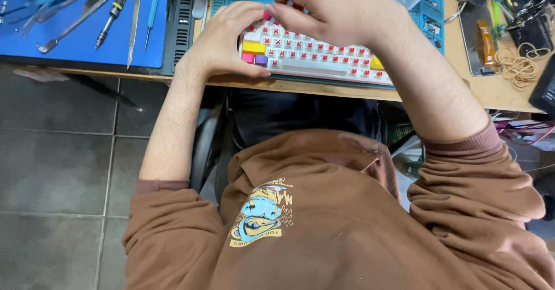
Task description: The person removes keycaps from a mechanical keyboard using a keycap puller and places them into a white box. They then install new keycaps onto the keyboard one by one, completing the assembly.
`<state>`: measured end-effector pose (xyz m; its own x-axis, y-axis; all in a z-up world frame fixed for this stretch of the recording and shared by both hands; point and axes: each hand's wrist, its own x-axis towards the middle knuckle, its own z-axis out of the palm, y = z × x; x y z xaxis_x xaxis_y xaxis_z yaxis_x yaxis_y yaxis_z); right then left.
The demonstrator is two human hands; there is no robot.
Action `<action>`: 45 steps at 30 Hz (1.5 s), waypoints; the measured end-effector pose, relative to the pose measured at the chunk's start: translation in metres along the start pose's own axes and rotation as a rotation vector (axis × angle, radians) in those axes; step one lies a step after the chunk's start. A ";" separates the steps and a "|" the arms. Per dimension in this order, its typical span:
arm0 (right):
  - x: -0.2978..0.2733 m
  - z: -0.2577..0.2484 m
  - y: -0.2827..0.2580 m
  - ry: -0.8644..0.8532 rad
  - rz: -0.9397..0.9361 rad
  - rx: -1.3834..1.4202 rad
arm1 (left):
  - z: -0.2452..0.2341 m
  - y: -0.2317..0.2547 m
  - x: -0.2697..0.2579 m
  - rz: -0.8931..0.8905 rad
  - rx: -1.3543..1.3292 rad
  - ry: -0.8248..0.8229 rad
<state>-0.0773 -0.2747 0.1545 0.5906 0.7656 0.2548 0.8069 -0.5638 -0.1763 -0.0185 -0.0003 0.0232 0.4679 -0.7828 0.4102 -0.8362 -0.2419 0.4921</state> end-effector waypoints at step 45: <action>-0.075 0.064 -0.008 0.171 0.419 0.243 | -0.038 0.012 0.061 0.061 0.331 0.551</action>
<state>-0.1273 -0.3075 0.0766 0.8704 0.4160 0.2633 0.4917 -0.7078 -0.5071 0.0108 -0.0288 0.0832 0.4214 -0.4130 0.8074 -0.8687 -0.4394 0.2286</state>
